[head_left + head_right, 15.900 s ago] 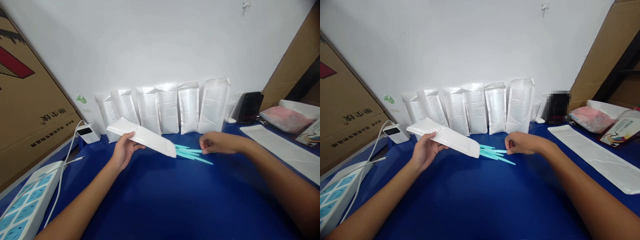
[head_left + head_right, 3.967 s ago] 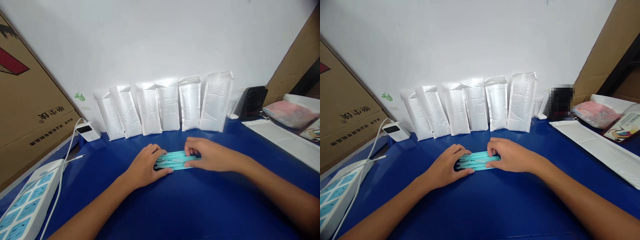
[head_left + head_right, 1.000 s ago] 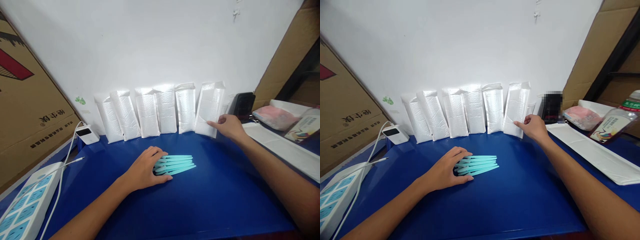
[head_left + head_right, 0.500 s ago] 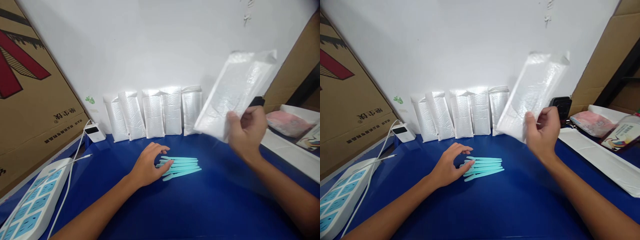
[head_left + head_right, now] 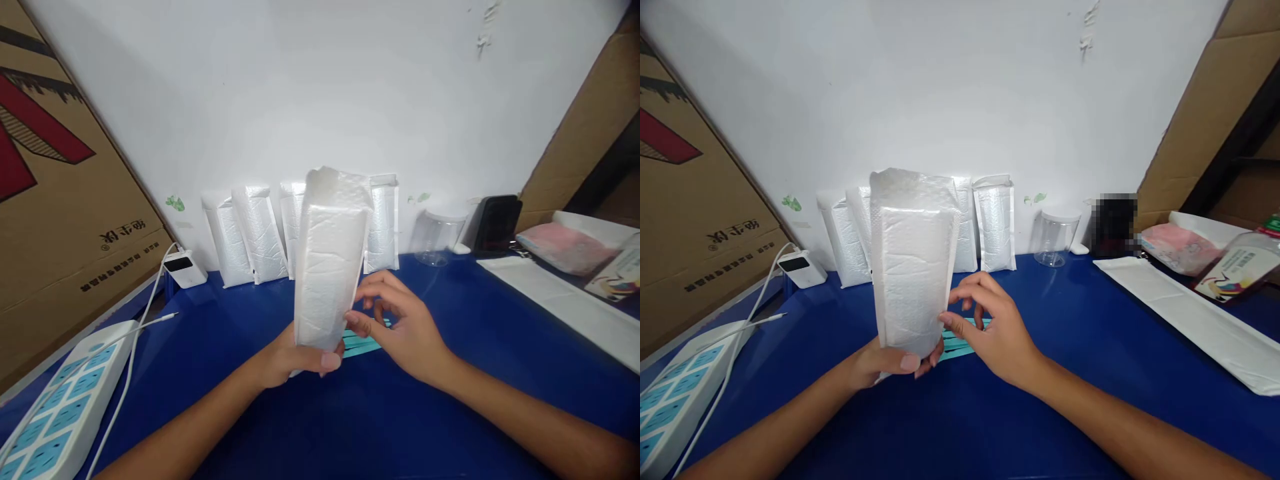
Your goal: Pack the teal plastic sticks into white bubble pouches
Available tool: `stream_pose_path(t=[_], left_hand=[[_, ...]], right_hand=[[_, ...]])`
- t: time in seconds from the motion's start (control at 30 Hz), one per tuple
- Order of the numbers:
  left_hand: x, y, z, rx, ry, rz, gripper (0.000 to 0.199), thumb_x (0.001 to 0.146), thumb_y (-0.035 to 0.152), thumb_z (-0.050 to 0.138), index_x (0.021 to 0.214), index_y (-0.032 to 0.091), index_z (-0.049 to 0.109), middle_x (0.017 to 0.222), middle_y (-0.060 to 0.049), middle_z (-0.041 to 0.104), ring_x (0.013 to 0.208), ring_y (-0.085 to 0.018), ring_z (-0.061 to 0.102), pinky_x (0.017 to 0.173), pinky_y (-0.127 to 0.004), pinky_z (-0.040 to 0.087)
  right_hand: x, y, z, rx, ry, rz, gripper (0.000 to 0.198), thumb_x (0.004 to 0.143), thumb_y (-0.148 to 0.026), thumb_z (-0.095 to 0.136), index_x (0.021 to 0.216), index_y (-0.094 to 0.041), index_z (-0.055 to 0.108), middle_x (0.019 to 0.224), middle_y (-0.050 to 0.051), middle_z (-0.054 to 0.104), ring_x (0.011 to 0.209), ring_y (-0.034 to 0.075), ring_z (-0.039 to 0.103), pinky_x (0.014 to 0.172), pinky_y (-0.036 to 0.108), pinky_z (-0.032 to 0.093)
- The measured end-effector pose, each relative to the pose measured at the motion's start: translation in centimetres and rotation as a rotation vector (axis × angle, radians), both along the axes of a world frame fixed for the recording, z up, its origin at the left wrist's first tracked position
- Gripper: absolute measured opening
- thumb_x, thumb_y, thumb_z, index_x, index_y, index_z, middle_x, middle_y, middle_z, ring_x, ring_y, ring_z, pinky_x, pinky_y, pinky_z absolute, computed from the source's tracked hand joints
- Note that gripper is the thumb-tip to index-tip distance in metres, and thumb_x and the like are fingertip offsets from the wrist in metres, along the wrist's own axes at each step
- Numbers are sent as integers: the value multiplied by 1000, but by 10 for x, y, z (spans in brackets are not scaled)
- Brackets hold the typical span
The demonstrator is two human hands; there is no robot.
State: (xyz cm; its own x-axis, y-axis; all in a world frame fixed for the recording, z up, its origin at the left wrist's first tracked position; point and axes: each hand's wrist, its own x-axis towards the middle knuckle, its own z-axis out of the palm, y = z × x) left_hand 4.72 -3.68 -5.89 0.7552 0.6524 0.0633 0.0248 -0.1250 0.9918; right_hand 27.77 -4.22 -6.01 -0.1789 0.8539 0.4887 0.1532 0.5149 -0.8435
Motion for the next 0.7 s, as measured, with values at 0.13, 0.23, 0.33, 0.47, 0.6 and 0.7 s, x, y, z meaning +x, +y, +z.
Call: stream_pose_path(t=[0.13,0.23,0.33,0.47,0.6,0.7], left_hand=[[-11,17,3,515,219,350,52,78,37,81,124,22,64,110,-7,71,96,-25,66,86,-40,56],[-22,33,2,894,366,569,51,75,19,74,124,22,63,120,-8,70,109,-29,64,95,-45,52],[-35,47,3,1073,488,676,55,76,12,67,130,21,63,121,-9,69,112,-31,62,98,-48,51],[-48,55,5,1113,548,738,64,78,8,63,140,23,62,135,-10,64,126,-32,58,109,-52,47],[-51,59,8,988,396,780,67,78,15,73,144,24,62,154,-12,51,143,-33,50,118,-51,43],[-50,61,9,760,140,804,80,73,22,84,147,23,56,154,-14,53,145,-35,50,120,-51,42]], right_hand=[[15,9,-1,-52,39,-86,30,91,-52,71,109,-28,70,89,6,67,80,23,64,61,34,55],[23,15,-3,-184,214,-7,37,85,-53,74,112,-27,69,96,6,72,77,24,65,56,34,55],[25,18,0,-431,382,130,41,89,-51,67,121,-26,68,99,8,74,76,24,68,51,33,56],[21,20,6,-637,412,254,37,93,-42,66,125,-24,68,103,9,76,81,24,72,52,32,60],[20,21,6,-722,418,233,43,83,-26,80,124,-26,70,114,7,76,80,20,72,54,29,61],[21,22,3,-716,435,236,41,76,-23,88,116,-24,75,109,6,76,79,17,71,57,27,61]])
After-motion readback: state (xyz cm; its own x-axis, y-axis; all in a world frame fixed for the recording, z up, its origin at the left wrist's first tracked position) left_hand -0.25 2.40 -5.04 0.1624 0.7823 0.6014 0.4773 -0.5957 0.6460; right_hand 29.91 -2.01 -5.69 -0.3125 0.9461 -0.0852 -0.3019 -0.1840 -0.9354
